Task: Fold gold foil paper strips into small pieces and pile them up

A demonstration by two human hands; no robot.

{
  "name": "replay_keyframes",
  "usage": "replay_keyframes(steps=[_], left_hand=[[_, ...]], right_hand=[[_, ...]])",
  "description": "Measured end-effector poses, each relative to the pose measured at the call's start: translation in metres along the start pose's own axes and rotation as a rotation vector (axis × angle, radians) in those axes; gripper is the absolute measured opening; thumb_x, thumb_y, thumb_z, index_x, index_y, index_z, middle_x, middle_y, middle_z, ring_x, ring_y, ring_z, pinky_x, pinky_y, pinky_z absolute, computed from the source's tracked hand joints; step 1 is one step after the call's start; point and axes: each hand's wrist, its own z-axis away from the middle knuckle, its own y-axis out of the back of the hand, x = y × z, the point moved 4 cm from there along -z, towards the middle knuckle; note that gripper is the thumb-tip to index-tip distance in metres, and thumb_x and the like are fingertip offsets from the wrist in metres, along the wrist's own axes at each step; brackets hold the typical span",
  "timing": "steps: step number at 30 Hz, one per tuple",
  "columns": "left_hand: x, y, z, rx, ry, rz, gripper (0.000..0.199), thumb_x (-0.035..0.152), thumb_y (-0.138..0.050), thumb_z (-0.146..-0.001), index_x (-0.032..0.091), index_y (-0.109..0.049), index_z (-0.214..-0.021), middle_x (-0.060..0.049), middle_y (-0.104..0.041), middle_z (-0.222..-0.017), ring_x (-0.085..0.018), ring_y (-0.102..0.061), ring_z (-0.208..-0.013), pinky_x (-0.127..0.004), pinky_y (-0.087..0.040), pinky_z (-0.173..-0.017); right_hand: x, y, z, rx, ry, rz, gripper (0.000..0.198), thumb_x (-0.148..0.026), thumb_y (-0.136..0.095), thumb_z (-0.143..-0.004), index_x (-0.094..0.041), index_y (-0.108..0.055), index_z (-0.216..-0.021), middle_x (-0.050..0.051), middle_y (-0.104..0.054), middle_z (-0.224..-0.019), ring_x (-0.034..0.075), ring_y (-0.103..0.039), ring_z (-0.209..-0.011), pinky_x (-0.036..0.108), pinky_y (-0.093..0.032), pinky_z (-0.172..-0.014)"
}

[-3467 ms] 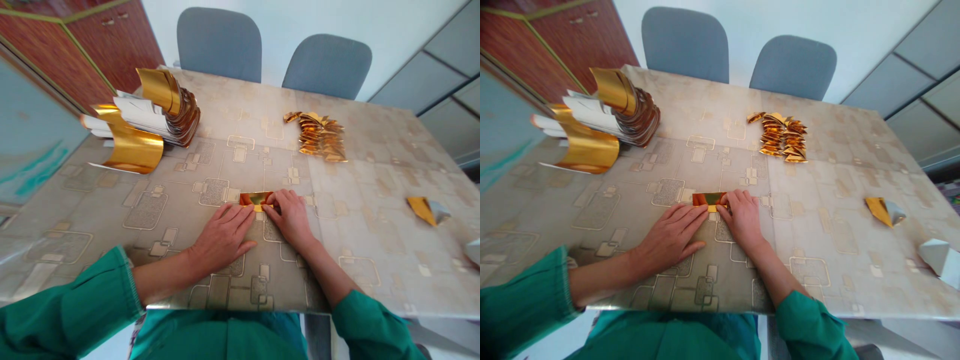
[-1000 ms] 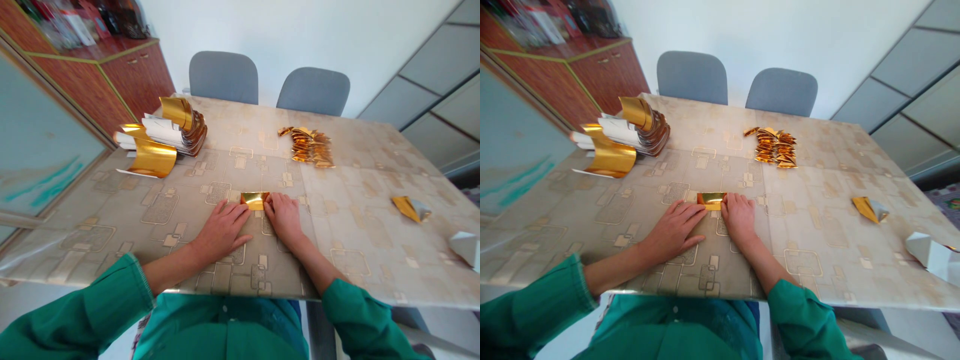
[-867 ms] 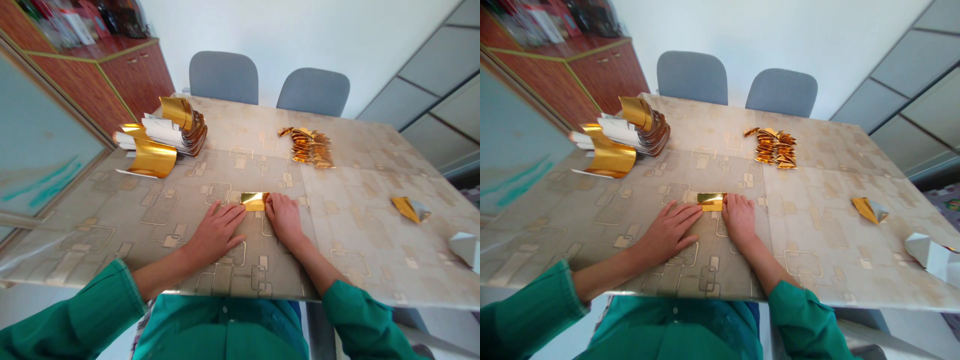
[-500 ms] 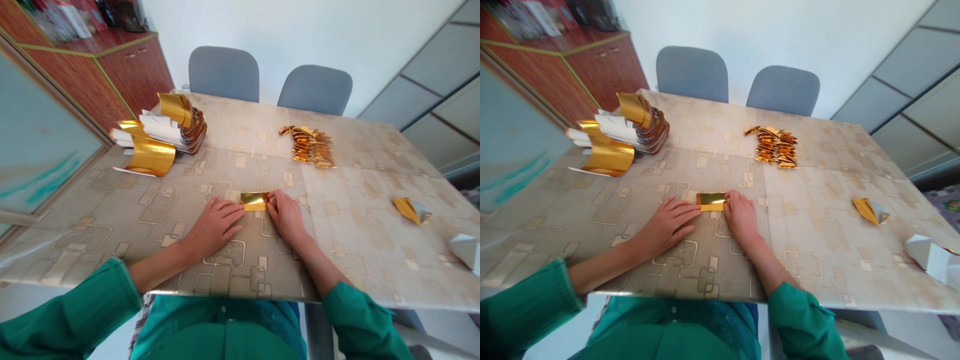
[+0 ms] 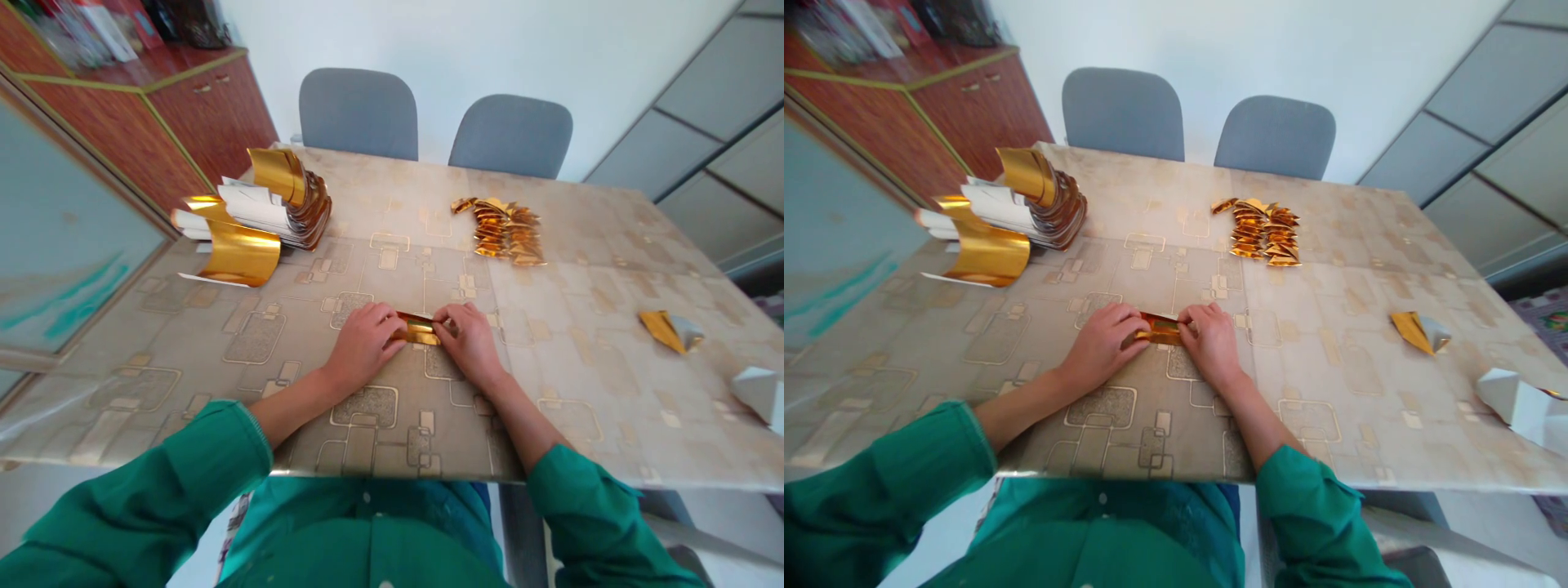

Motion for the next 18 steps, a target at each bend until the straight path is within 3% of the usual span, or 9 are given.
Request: replay_keyframes(steps=[4,11,14,18], left_hand=[[0.002,-0.001,0.006,0.007,0.004,0.04,0.015,0.018,-0.069,-0.088,0.017,-0.062,-0.101,-0.006,-0.063,-0.1,-0.023,-0.056,-0.095,-0.037,-0.046,-0.086],[0.004,-0.001,0.018,-0.037,-0.071,0.067,0.01,0.024,-0.067,-0.091,0.018,-0.067,-0.099,-0.006,-0.064,-0.101,-0.023,-0.058,-0.097,-0.038,-0.045,-0.085],[0.005,0.0,0.02,-0.049,-0.074,0.097,0.013,0.028,-0.065,-0.093,0.019,-0.068,-0.101,-0.005,-0.066,-0.103,-0.023,-0.059,-0.098,-0.038,-0.044,-0.087],[0.004,0.005,0.021,-0.049,0.009,0.074,0.01,0.027,-0.066,-0.092,0.018,-0.067,-0.089,-0.004,-0.066,-0.092,-0.022,-0.058,-0.09,-0.036,-0.044,-0.082]], right_hand=[[0.002,0.0,0.0,0.013,-0.039,-0.125,0.011,-0.011,-0.058,-0.081,-0.022,-0.059,-0.08,-0.001,-0.062,-0.072,0.017,-0.056,-0.069,0.029,-0.041,-0.067],[-0.002,0.001,0.003,-0.066,0.027,-0.201,0.022,-0.01,-0.061,-0.081,-0.023,-0.067,-0.098,0.001,-0.07,-0.083,0.017,-0.059,-0.076,0.031,-0.045,-0.075],[-0.007,0.0,0.003,-0.142,0.118,-0.163,0.014,-0.012,-0.066,-0.082,-0.023,-0.068,-0.09,-0.001,-0.07,-0.079,0.017,-0.058,-0.074,0.031,-0.042,-0.076],[-0.008,0.001,0.004,-0.142,0.148,-0.142,0.017,-0.006,-0.068,-0.079,-0.023,-0.066,-0.08,-0.002,-0.068,-0.075,0.016,-0.057,-0.074,0.03,-0.04,-0.073]])
